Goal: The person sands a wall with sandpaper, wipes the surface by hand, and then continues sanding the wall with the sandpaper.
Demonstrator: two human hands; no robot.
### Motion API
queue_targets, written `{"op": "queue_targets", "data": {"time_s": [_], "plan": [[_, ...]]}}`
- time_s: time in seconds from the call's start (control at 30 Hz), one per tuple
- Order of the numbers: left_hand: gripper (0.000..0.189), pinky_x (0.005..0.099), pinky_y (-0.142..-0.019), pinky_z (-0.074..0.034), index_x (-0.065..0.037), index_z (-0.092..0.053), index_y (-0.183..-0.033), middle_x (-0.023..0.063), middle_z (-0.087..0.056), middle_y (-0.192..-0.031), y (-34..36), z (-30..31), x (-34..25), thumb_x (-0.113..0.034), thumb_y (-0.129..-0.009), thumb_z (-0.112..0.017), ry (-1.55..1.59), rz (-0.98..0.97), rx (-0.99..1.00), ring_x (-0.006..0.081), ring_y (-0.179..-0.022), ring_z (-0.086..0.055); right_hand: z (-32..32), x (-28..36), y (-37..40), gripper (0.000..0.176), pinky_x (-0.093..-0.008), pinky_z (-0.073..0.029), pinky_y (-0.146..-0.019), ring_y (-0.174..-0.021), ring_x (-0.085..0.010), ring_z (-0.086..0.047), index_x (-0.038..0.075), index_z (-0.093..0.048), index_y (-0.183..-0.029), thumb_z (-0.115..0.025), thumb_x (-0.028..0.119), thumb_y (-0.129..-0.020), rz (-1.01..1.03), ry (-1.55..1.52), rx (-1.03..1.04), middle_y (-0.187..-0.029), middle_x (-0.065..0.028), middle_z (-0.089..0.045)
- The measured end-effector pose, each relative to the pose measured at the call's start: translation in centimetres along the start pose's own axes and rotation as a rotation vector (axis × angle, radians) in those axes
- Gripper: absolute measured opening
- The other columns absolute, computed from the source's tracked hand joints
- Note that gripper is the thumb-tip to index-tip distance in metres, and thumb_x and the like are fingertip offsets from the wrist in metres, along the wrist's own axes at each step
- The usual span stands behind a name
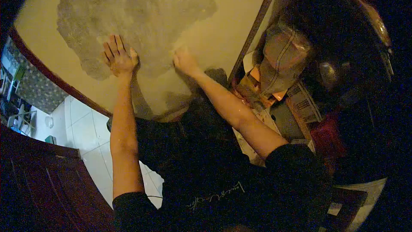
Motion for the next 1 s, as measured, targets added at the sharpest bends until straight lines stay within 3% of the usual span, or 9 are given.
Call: {"op": "queue_targets", "data": {"time_s": [0.1, 0.27, 0.33, 0.4, 0.47, 0.53, 0.7, 0.83, 1.0], "plan": [[0.074, 0.0487, -0.114, -0.02, -0.015, -0.037, -0.146, 0.0042, -0.031, -0.153, -0.2, 0.3, -0.1, -0.038, -0.079, -0.059, -0.023, 0.008, 0.008, 0.0328, -0.14, -0.027, 0.5, 2.0, 2.7, 0.029, -0.0525, -0.047, -0.078, -0.09, -0.0461, -0.056, 0.003, -0.059, -0.103, -0.05, 0.028, -0.089, 0.157, 0.101, -0.093, -0.101, -0.0265, -0.056], [0.072, 0.0496, -0.114, -0.021, -0.011, -0.04, -0.143, 0.0085, -0.034, -0.151, -0.3, 1.3, -1.2, -0.03, -0.078, -0.061, 0.019, 0.028, 0.02, 0.0334, -0.138, -0.03, -0.8, 1.2, 4.0, 0.027, -0.0487, -0.047, -0.076, -0.089, -0.0434, -0.059, 0.004, -0.058, -0.104, -0.052, 0.026, -0.089, 0.064, -0.275, 0.224, -0.099, -0.0243, -0.059], [0.064, 0.05, -0.111, -0.023, -0.005, -0.046, -0.136, 0.0148, -0.037, -0.148, 1.3, 4.0, -3.0, -0.025, -0.077, -0.062, 0.336, 0.118, -0.033, 0.034, -0.135, -0.034, -0.7, 1.2, 5.0, 0.027, -0.0477, -0.047, -0.075, -0.086, -0.0435, -0.059, 0.004, -0.059, -0.103, -0.052, 0.026, -0.089, 0.135, -0.321, 0.182, -0.095, -0.0239, -0.06], [0.05, 0.047, -0.099, -0.037, -0.001, -0.054, -0.123, 0.0205, -0.05, -0.132, 5.2, 5.4, -5.7, -0.019, -0.077, -0.061, 0.29, 0.15, -0.073, 0.0351, -0.119, -0.048, -1.7, 0.2, 6.0, 0.025, -0.045, -0.048, -0.072, -0.081, -0.0401, -0.061, 0.003, -0.06, -0.099, -0.055, 0.025, -0.088, 0.144, -0.366, 0.259, -0.087, -0.0232, -0.062], [0.033, 0.0425, -0.084, -0.045, -0.001, -0.056, -0.111, 0.019, -0.061, -0.109, 11.7, 1.4, -7.0, -0.017, -0.082, -0.058, 0.668, 0.247, 0.251, 0.0343, -0.098, -0.057, -1.7, 0.2, 7.9, 0.025, -0.0429, -0.049, -0.07, -0.077, -0.0352, -0.062, 0.003, -0.061, -0.1, -0.057, 0.025, -0.089, 0.082, -0.404, 0.283, -0.086, -0.0217, -0.063], [0.024, 0.0402, -0.076, -0.047, 0.0, -0.057, -0.104, 0.0176, -0.062, -0.09, 15.6, 0.9, -9.2, -0.018, -0.088, -0.056, 0.807, 0.19, 0.199, 0.0335, -0.084, -0.059, -1.5, 0.4, 8.6, 0.025, -0.0408, -0.049, -0.067, -0.073, -0.0303, -0.064, 0.003, -0.062, -0.1, -0.059, 0.025, -0.089, 0.039, -0.435, 0.294, -0.084, -0.0203, -0.064], [0.027, 0.0407, -0.08, -0.047, -0.001, -0.06, -0.103, 0.0197, -0.063, -0.094, 19.5, -2.7, -9.3, -0.026, -0.093, -0.055, 0.996, 0.436, 0.628, 0.0354, -0.089, -0.06, -2.6, 0.0, 9.9, 0.025, -0.035, -0.049, -0.062, -0.06, -0.0181, -0.062, 0.002, -0.063, -0.104, -0.06, 0.024, -0.092, -0.273, -0.675, 0.542, -0.081, -0.0126, -0.066], [0.032, 0.0412, -0.08, -0.048, -0.004, -0.063, -0.105, 0.0193, -0.066, -0.098, 25.3, -5.3, -9.4, -0.033, -0.094, -0.057, 0.97, 0.482, 0.785, 0.0338, -0.09, -0.062, -1.7, 0.6, 10.3, 0.027, -0.0352, -0.048, -0.062, -0.066, -0.0215, -0.063, 0.005, -0.064, -0.102, -0.062, 0.029, -0.09, 0.113, -0.5, 0.301, -0.08, -0.015, -0.065], [0.029, 0.0373, -0.079, -0.05, -0.003, -0.063, -0.106, 0.014, -0.068, -0.096, 25.1, -6.4, -8.9, -0.027, -0.089, -0.066, 1.037, 0.7, 0.867, 0.0249, -0.09, -0.064, -0.8, -0.5, 9.8, 0.031, -0.0379, -0.048, -0.064, -0.066, -0.0278, -0.06, 0.008, -0.067, -0.102, -0.067, 0.034, -0.086, -0.111, -0.55, 0.357, -0.081, -0.0174, -0.066]]}}
Point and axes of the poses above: each hand's wrist, its own y-axis away from the middle knuckle, its own z-axis out of the back of the hand, x = y × z, the point moved 6 cm from there along -y, towards the middle knuckle
